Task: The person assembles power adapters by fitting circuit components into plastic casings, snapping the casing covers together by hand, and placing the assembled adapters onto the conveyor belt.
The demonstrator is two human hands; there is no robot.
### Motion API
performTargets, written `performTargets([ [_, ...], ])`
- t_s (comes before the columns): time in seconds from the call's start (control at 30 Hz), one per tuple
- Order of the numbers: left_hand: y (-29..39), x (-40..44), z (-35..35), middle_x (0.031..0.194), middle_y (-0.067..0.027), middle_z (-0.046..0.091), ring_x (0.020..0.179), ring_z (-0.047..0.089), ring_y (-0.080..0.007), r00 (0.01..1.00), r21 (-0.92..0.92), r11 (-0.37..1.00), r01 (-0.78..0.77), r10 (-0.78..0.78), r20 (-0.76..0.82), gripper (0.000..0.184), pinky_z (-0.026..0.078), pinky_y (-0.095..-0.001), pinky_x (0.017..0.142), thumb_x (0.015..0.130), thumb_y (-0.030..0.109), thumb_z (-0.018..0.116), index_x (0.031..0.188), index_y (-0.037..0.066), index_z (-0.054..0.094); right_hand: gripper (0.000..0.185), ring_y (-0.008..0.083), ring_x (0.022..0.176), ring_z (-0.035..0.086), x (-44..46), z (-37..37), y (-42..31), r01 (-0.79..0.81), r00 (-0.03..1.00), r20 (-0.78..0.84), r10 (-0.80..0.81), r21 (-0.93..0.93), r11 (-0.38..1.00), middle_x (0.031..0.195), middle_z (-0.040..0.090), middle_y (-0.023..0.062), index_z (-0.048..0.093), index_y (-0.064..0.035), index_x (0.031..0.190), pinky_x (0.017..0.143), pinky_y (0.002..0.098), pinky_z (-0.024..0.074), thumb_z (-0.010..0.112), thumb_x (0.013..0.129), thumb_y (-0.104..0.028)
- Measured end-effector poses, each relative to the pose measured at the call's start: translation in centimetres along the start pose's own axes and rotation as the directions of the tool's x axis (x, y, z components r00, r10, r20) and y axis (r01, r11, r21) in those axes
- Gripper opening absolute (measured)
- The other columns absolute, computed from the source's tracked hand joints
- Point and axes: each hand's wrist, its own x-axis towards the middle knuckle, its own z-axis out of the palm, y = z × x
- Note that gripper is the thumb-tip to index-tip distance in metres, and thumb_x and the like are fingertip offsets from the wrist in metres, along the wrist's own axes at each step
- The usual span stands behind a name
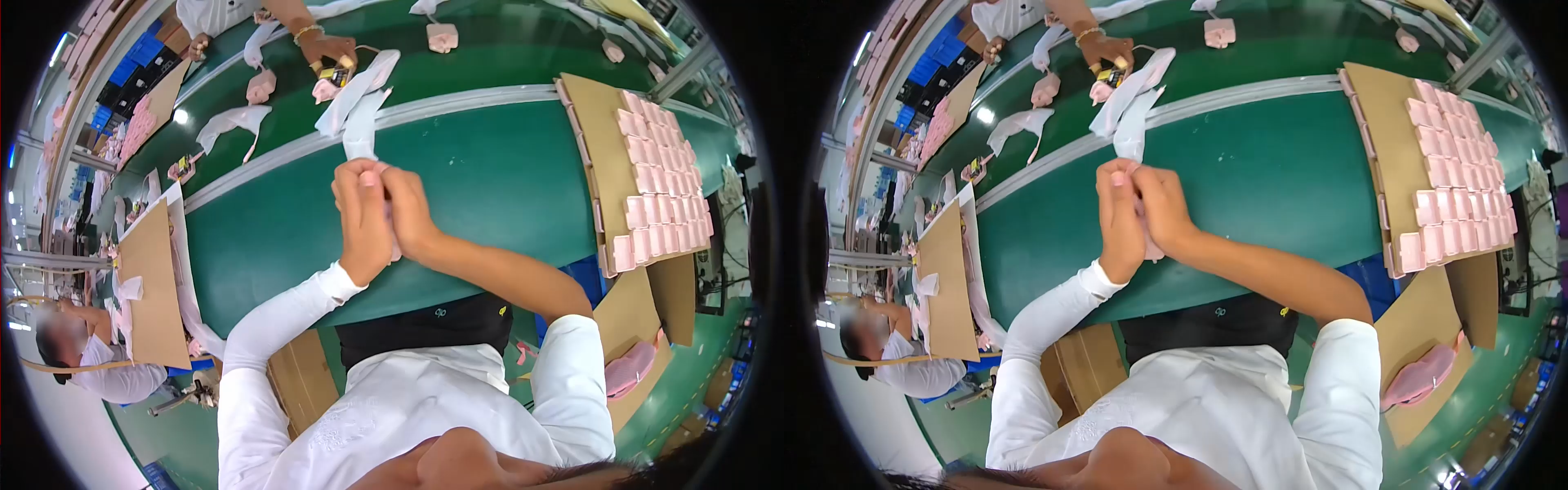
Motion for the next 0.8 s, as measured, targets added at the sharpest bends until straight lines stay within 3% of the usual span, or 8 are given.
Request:
performTargets([
  [0.17, 1.0, 0.3, -0.4, 0.116, -0.0039, 0.052, 0.098, 0.052, -0.0098, 0.977, -0.441, 0.872, 0.212, -0.194, 0.087, 0.050, 0.044, -0.0241, 0.089, 0.115, 0.045, 0.025, 0.132, 0.005, 0.048, 0.040, 0.0105, 0.061, 0.050, 0.1, 0.1, -1.5, -0.119, 0.993, -0.019, 0.120, 0.031, 0.992, 0.070, 0.056, 0.0021, 0.058, -0.0055, 0.074, 0.057, 0.0281, 0.0403, 0.052, 0.102, -0.034],
  [0.3, -0.8, -0.1, -1.8, 0.129, -0.0090, 0.051, 0.120, 0.051, -0.0192, 0.999, -0.240, 0.970, -0.047, 0.045, -0.013, 0.053, 0.044, -0.0362, 0.102, 0.114, 0.048, 0.026, 0.135, 0.004, 0.048, 0.044, 0.0140, 0.061, 0.052, 0.3, 0.0, -2.7, -0.147, 0.989, 0.009, 0.148, -0.042, 0.988, 0.067, 0.057, 0.0055, 0.055, -0.0068, 0.073, 0.058, 0.0300, 0.0428, 0.047, 0.104, -0.038],
  [0.33, -0.8, -0.5, -2.6, 0.132, -0.0108, 0.049, 0.124, 0.048, -0.0221, 0.991, -0.197, 0.972, -0.129, 0.135, 0.019, 0.047, 0.042, -0.0403, 0.104, 0.111, 0.044, 0.043, 0.134, 0.004, 0.048, 0.044, 0.0143, 0.061, 0.052, 0.7, -0.4, -2.7, -0.141, 0.990, -0.011, 0.141, -0.029, 0.990, 0.067, 0.056, 0.0057, 0.055, -0.0070, 0.074, 0.058, 0.0303, 0.0424, 0.047, 0.104, -0.038],
  [0.43, -0.1, -1.7, -3.7, 0.135, -0.0130, 0.048, 0.126, 0.048, -0.0233, 0.952, 0.089, 0.977, -0.193, 0.164, 0.257, 0.049, 0.043, -0.0397, 0.103, 0.101, 0.036, 0.061, 0.134, 0.003, 0.047, 0.044, 0.0149, 0.060, 0.050, 2.0, -1.2, -2.9, -0.089, 0.987, -0.127, 0.093, 0.043, 0.995, 0.067, 0.055, 0.0053, 0.055, -0.0069, 0.075, 0.058, 0.0318, 0.0414, 0.048, 0.104, -0.039],
  [0.57, 1.3, -1.0, -3.1, 0.119, -0.0136, 0.062, 0.104, 0.062, -0.0318, 0.947, 0.371, 0.889, -0.268, 0.172, 0.272, 0.046, 0.050, -0.0405, 0.090, 0.084, 0.016, 0.078, 0.122, 0.002, 0.057, 0.043, 0.0145, 0.069, 0.052, 2.4, -1.3, -3.4, -0.059, 0.972, -0.224, 0.073, 0.068, 0.996, 0.076, 0.057, 0.0056, 0.058, -0.0052, 0.080, 0.066, 0.0315, 0.0435, 0.047, 0.105, -0.039],
  [0.6, 0.9, -0.5, -3.3, 0.113, -0.0111, 0.069, 0.095, 0.068, -0.0279, 0.965, 0.389, 0.913, -0.123, 0.018, 0.262, 0.045, 0.054, -0.0369, 0.084, 0.087, 0.015, 0.079, 0.124, -0.003, 0.060, 0.043, 0.0142, 0.070, 0.053, 2.6, -1.4, -3.1, -0.023, 0.976, -0.215, 0.034, 0.052, 0.998, 0.078, 0.057, 0.0051, 0.058, -0.0057, 0.082, 0.067, 0.0311, 0.0443, 0.045, 0.106, -0.039],
  [0.7, 0.3, 1.3, -2.8, 0.119, -0.0126, 0.070, 0.098, 0.070, -0.0207, 0.948, -0.291, 0.933, 0.213, -0.126, 0.291, 0.048, 0.055, -0.0320, 0.086, 0.094, 0.016, 0.073, 0.132, -0.008, 0.056, 0.046, 0.0136, 0.076, 0.056, 4.0, -2.3, -3.2, 0.138, 0.973, -0.163, -0.163, -0.157, 0.978, 0.084, 0.061, 0.0045, 0.062, -0.0044, 0.091, 0.073, 0.0314, 0.0462, 0.038, 0.110, -0.040],
  [0.8, 0.1, 3.3, -3.5, 0.113, -0.0124, 0.070, 0.094, 0.068, -0.0197, 0.870, -0.382, 0.847, 0.368, -0.168, 0.464, 0.046, 0.055, -0.0322, 0.080, 0.105, 0.029, 0.061, 0.136, -0.005, 0.056, 0.052, 0.0133, 0.074, 0.056, 4.5, -3.4, -3.9, 0.188, 0.962, -0.119, -0.245, -0.362, 0.913, 0.083, 0.062, 0.0044, 0.064, -0.0037, 0.093, 0.070, 0.0307, 0.0456, 0.035, 0.111, -0.043],
])
